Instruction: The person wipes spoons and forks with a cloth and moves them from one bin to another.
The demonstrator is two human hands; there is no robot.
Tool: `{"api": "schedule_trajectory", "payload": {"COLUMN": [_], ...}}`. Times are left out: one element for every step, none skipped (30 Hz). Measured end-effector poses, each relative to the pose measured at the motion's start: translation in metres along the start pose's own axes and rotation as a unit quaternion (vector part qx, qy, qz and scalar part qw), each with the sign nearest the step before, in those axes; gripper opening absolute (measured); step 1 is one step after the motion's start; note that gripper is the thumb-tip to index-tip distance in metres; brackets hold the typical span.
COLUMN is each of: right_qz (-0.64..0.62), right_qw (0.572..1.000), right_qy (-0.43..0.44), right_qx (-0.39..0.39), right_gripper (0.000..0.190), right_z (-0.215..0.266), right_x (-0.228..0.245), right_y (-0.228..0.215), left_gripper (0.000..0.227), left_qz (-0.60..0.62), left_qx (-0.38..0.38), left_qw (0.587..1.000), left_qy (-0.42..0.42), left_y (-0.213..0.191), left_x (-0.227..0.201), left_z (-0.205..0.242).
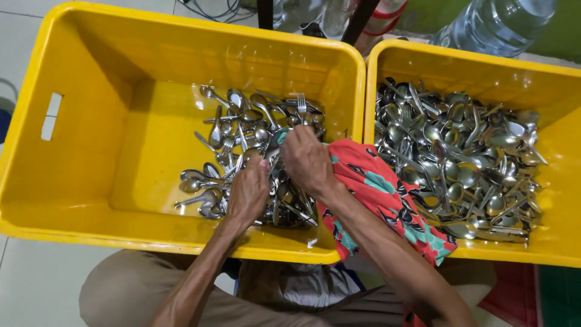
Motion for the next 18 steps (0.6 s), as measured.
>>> {"api": "schedule_trajectory", "payload": {"right_qz": [0.000,0.015,0.030,0.031,0.022,0.013,0.015,-0.015,-0.046,-0.043,-0.090,-0.138,-0.138,-0.167,-0.195,-0.195,-0.187,-0.180], "right_qw": [1.000,0.999,0.996,0.997,0.997,0.997,0.997,0.998,0.996,0.996,0.991,0.982,0.982,0.978,0.971,0.971,0.972,0.971], "right_qy": [0.000,-0.039,-0.078,-0.077,-0.071,-0.065,-0.064,-0.021,0.023,0.021,0.071,0.117,0.113,0.127,0.140,0.138,0.129,0.119], "right_qx": [-0.003,-0.006,-0.010,-0.009,-0.019,-0.032,-0.033,-0.056,-0.079,-0.079,-0.070,-0.059,-0.058,-0.022,0.015,0.017,0.062,0.104], "right_gripper": [0.007,0.006,0.006,0.006,0.007,0.007,0.007,0.008,0.010,0.010,0.012,0.015,0.015,0.017,0.019,0.019,0.020,0.022], "right_z": [0.001,0.003,0.006,0.005,0.003,0.000,0.000,-0.003,-0.005,-0.005,-0.006,-0.009,-0.010,-0.010,-0.009,-0.008,-0.007,-0.006], "right_x": [0.000,0.007,0.014,0.013,0.011,0.008,0.004,-0.005,-0.015,-0.018,-0.031,-0.043,-0.041,-0.040,-0.040,-0.038,-0.034,-0.029], "right_y": [0.003,0.006,0.010,0.009,0.005,0.000,-0.001,-0.005,-0.009,-0.012,-0.014,-0.013,-0.017,-0.011,-0.006,-0.007,0.000,0.006], "left_gripper": [0.042,0.041,0.040,0.040,0.041,0.043,0.043,0.044,0.046,0.046,0.043,0.040,0.040,0.038,0.036,0.036,0.034,0.032], "left_qz": [-0.001,-0.005,-0.009,-0.007,-0.013,-0.020,-0.020,-0.024,-0.029,-0.027,-0.013,0.000,0.000,0.001,0.001,0.002,-0.009,-0.022], "left_qx": [0.000,0.009,0.018,0.020,0.055,0.090,0.091,0.086,0.080,0.079,0.087,0.091,0.087,0.074,0.061,0.058,0.068,0.077], "left_qw": [1.000,1.000,1.000,1.000,0.998,0.996,0.996,0.996,0.996,0.996,0.996,0.994,0.995,0.997,0.998,0.998,0.997,0.993], "left_qy": [0.002,0.005,0.007,0.007,-0.005,-0.016,-0.013,-0.005,0.004,0.006,-0.023,-0.053,-0.053,-0.016,0.022,0.020,-0.033,-0.085], "left_y": [-0.001,-0.001,0.000,-0.002,0.003,0.007,0.004,-0.004,-0.012,-0.018,-0.023,-0.029,-0.035,-0.042,-0.049,-0.054,-0.058,-0.062], "left_x": [-0.001,-0.003,-0.005,-0.006,-0.005,-0.004,-0.002,0.000,0.002,0.003,0.010,0.018,0.017,0.011,0.004,0.000,0.005,0.011], "left_z": [-0.001,-0.002,-0.004,-0.002,0.000,0.001,0.001,0.003,0.004,0.004,0.006,0.007,0.007,0.007,0.008,0.006,0.007,0.008]}}
Point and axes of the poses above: each hand's wrist, its own z-axis away from the middle knuckle, its own y-axis out of the palm, x = y × z, the point moved 10 cm from there along -z, towards the middle knuckle, and after that the axes turned 11 degrees about y, right-handed, at the moved point
